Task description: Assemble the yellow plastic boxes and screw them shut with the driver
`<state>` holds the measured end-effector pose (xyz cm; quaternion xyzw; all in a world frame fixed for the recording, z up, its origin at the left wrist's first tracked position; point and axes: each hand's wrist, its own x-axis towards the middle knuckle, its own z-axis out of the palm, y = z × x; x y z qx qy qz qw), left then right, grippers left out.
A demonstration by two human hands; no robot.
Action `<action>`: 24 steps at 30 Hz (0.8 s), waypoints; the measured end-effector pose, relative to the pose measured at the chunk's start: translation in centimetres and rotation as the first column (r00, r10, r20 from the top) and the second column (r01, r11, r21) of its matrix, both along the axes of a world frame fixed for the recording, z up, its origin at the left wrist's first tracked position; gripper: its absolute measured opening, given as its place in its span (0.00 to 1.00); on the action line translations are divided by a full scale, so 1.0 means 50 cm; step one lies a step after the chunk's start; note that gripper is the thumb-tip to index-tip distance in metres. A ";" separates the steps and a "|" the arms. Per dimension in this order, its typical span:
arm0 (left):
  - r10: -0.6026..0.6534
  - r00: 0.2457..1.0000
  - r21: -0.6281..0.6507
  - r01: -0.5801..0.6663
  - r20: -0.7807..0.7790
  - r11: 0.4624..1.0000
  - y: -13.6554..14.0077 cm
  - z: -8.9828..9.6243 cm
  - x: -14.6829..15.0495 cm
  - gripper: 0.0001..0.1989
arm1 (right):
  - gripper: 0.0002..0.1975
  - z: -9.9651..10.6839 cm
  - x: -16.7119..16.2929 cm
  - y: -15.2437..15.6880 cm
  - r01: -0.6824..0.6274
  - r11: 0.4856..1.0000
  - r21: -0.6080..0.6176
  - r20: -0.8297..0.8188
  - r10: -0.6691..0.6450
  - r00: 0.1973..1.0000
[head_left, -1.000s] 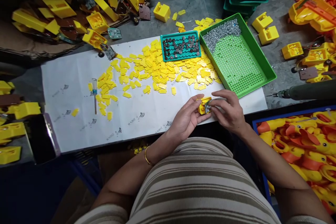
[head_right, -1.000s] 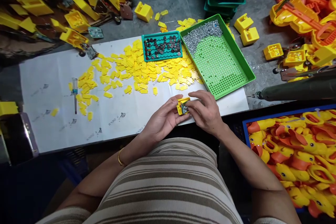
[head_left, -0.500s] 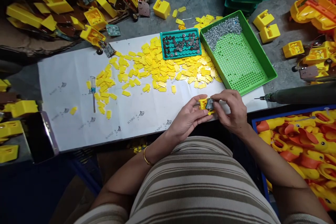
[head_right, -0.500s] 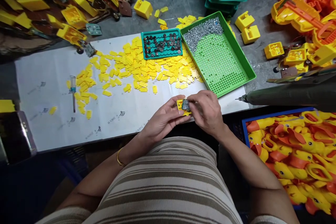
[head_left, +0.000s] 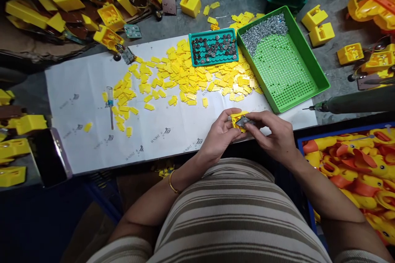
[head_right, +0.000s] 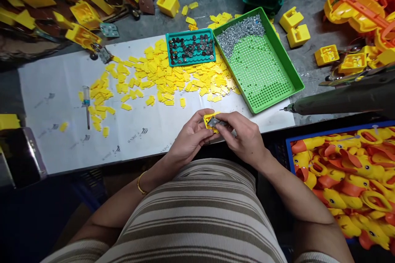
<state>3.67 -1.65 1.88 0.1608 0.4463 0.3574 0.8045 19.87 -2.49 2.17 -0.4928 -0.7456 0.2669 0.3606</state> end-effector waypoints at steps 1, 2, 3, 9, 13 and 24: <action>-0.014 1.000 0.008 0.014 -0.004 1.000 -0.001 0.001 0.000 0.23 | 0.09 0.001 -0.001 0.000 0.008 1.000 -0.008 0.000 -0.008 1.000; -0.025 1.000 0.013 0.025 -0.008 1.000 -0.002 0.002 -0.001 0.24 | 0.09 0.001 -0.001 0.001 0.013 1.000 -0.017 0.000 -0.013 1.000; -0.032 0.999 0.016 0.032 -0.012 0.999 -0.003 0.002 -0.001 0.24 | 0.09 0.002 -0.001 0.001 0.019 1.000 -0.025 -0.001 -0.019 1.000; -0.010 1.000 0.013 0.010 -0.014 1.000 -0.003 0.000 0.002 0.22 | 0.09 0.003 -0.004 -0.002 0.024 0.998 -0.057 -0.022 -0.025 0.999; -0.049 0.999 -0.003 0.049 -0.018 0.999 -0.001 -0.002 -0.001 0.22 | 0.08 0.006 -0.002 -0.004 -0.024 0.998 -0.056 -0.038 0.022 0.999; -0.033 0.985 -0.133 0.056 0.170 0.989 -0.004 0.009 -0.017 0.25 | 0.09 0.017 0.018 0.016 -0.187 0.968 -0.165 -0.038 0.183 0.982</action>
